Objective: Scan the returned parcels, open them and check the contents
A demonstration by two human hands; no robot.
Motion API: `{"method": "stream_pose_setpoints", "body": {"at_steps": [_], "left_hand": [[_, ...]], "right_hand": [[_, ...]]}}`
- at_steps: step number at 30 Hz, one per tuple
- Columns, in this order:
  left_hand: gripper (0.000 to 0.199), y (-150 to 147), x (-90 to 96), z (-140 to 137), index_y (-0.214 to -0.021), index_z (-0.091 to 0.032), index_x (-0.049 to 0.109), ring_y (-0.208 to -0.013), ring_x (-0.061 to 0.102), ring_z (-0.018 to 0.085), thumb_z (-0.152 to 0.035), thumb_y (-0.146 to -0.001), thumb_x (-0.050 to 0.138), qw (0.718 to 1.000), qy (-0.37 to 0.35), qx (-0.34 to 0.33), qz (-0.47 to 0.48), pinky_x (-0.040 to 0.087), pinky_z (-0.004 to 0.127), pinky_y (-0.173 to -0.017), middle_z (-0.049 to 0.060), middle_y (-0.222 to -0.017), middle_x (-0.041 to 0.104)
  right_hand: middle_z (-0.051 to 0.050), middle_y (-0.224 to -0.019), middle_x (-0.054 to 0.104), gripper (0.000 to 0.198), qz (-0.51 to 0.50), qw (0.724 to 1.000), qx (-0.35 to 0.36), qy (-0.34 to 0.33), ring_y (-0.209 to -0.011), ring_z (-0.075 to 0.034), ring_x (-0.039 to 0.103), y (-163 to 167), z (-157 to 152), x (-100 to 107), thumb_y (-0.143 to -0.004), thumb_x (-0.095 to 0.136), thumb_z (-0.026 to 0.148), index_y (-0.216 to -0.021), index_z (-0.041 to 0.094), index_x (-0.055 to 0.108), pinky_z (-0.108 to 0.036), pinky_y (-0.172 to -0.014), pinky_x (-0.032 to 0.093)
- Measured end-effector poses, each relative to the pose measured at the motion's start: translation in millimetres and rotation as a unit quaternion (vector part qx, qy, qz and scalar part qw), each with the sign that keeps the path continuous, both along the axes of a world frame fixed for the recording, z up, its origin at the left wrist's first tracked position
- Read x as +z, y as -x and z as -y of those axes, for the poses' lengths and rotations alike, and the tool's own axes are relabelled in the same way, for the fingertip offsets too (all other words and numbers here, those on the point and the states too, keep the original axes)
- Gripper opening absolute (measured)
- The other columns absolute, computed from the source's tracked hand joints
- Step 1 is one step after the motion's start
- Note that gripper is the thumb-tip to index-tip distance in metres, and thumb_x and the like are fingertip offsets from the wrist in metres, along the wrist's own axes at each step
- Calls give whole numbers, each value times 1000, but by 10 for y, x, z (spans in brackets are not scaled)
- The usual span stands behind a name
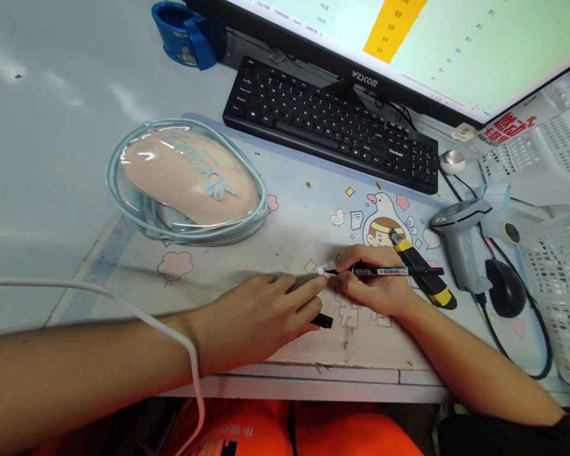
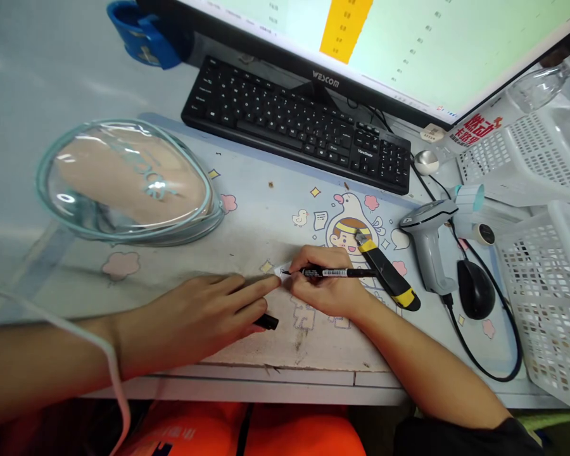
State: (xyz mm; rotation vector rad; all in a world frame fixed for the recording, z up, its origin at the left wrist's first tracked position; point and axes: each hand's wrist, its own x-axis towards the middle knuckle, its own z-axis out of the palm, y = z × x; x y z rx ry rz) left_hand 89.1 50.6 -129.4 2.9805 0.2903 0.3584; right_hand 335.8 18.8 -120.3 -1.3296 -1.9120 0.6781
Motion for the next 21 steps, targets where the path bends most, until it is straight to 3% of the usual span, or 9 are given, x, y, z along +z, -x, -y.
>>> {"method": "stream_pose_setpoints", "body": {"at_steps": [11,17,21], "left_hand": [[16,14,-28,4,-106,-17,67,-92,68,23,-30,-97,71,1000,11,-2,2,51,33,-65,12,-142,64],[19,9,-35,1,-105,-18,67,-92,68,24,-33,-95,75,1000,7,-1,2,52,35,-64,11,-146,64],[20,17,-43,7,-106,-18,67,-93,69,25,-35,-96,74,1000,2,-1,0,54,37,-63,9,-149,63]], "right_hand": [[2,-63,65,11,-33,999,27,21,-52,-10,53,-17,7,-2,-75,59,12,-74,22,66,-24,-51,43],[2,-62,67,9,-12,999,-33,20,-52,-12,55,-57,10,-19,-76,62,15,-73,22,67,-26,-50,43],[2,-62,68,9,-9,999,-29,27,-53,-12,57,-59,6,-10,-76,62,15,-73,22,68,-25,-51,44]]}}
